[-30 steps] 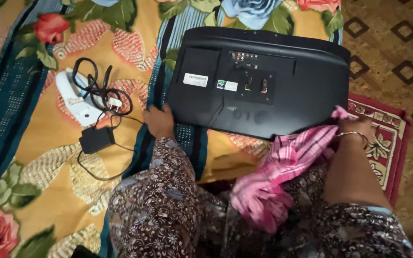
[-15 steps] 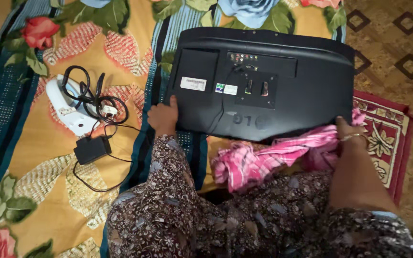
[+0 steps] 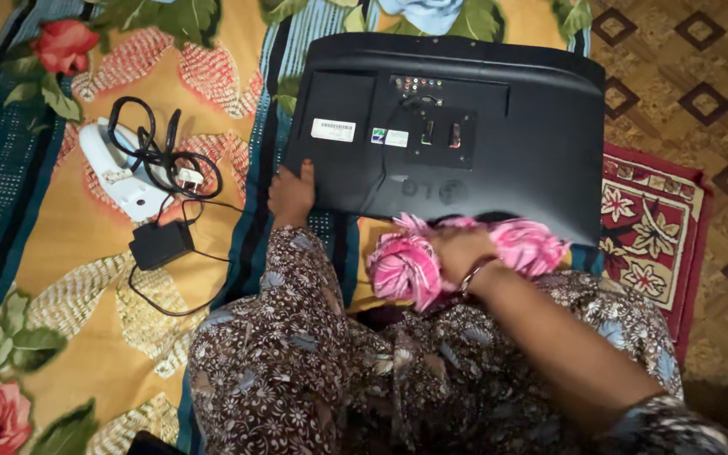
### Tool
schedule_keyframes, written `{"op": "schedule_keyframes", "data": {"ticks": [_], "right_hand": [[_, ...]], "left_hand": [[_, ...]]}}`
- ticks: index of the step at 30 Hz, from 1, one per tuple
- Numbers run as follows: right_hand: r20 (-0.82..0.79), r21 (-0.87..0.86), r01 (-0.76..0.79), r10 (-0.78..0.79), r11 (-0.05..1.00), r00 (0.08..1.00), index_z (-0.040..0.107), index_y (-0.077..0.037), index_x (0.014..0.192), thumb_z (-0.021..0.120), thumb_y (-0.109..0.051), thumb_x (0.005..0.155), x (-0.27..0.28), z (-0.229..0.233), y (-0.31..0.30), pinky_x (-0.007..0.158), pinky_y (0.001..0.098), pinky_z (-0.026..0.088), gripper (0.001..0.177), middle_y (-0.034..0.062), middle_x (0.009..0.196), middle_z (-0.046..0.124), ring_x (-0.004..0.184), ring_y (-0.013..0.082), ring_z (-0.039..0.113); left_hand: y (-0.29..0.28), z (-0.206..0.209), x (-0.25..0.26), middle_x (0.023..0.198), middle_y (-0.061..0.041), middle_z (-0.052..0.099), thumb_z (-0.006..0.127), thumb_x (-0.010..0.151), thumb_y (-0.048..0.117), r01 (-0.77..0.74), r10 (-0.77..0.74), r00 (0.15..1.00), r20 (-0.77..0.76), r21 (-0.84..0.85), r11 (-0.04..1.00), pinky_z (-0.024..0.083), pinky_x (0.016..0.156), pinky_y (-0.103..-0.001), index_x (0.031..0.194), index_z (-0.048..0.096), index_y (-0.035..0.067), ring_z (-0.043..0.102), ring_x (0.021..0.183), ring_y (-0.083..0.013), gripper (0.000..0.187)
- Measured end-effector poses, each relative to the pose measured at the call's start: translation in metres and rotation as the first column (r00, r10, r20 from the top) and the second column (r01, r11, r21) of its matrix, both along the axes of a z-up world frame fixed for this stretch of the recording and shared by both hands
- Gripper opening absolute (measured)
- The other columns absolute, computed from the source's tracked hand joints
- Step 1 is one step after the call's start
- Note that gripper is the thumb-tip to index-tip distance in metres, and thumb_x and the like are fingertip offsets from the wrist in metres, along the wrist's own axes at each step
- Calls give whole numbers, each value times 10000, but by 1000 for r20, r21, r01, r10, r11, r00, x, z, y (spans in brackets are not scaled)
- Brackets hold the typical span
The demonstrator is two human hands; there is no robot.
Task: The person wipes the front screen and back casing of a black flat-screen monitor using a pink cloth. The monitor is rotated to access different sides, and the person continues wiping until the entire surface is covered.
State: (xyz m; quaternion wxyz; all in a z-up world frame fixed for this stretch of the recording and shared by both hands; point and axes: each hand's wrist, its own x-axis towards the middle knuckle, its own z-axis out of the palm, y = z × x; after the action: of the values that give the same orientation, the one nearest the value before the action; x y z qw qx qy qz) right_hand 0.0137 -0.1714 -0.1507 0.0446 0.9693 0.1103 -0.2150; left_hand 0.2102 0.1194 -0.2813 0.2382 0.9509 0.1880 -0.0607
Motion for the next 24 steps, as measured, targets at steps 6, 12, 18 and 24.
{"op": "schedule_keyframes", "data": {"ticks": [6, 12, 18, 24], "right_hand": [[260, -136, 572, -528, 809, 809, 630, -14, 1382, 743, -361, 870, 3, 44, -159, 864, 577, 579, 628, 279, 1355, 664, 1144, 428, 703], [407, 450, 660, -796, 602, 448, 524, -63, 1428, 879, -336, 812, -43, 25, -265, 940, 521, 532, 761, 265, 1287, 641, 1138, 422, 648], [262, 887, 225, -841, 403, 474, 594, -46, 1340, 797, -266, 902, 12, -84, -291, 1039, 393, 582, 530, 119, 1290, 733, 1213, 246, 722], [33, 190, 811, -829, 554, 559, 642, -48, 1190, 681, -424, 916, 6, -95, -323, 850, 438, 567, 467, 133, 1065, 722, 959, 288, 705]], "left_hand": [[7, 9, 1, 1438, -256, 573, 390, 956, 762, -34, 28, 997, -65, -95, 995, 425, 1112, -556, 1547, 401, 21, 532, 1351, -447, 948], [-1, 8, -1, 1459, -258, 494, 408, 931, 773, 16, -15, 999, -36, 17, 1000, 400, 1063, -580, 1520, 367, 39, 483, 1335, -457, 942], [12, 24, -8, 1444, -260, 522, 459, 921, 738, 142, -141, 982, -123, 2, 990, 427, 1066, -573, 1525, 396, 55, 511, 1326, -462, 914], [9, 29, -12, 1370, -278, 572, 484, 916, 731, 86, -85, 996, -38, 16, 996, 439, 1039, -579, 1504, 419, 23, 545, 1274, -477, 923]]}}
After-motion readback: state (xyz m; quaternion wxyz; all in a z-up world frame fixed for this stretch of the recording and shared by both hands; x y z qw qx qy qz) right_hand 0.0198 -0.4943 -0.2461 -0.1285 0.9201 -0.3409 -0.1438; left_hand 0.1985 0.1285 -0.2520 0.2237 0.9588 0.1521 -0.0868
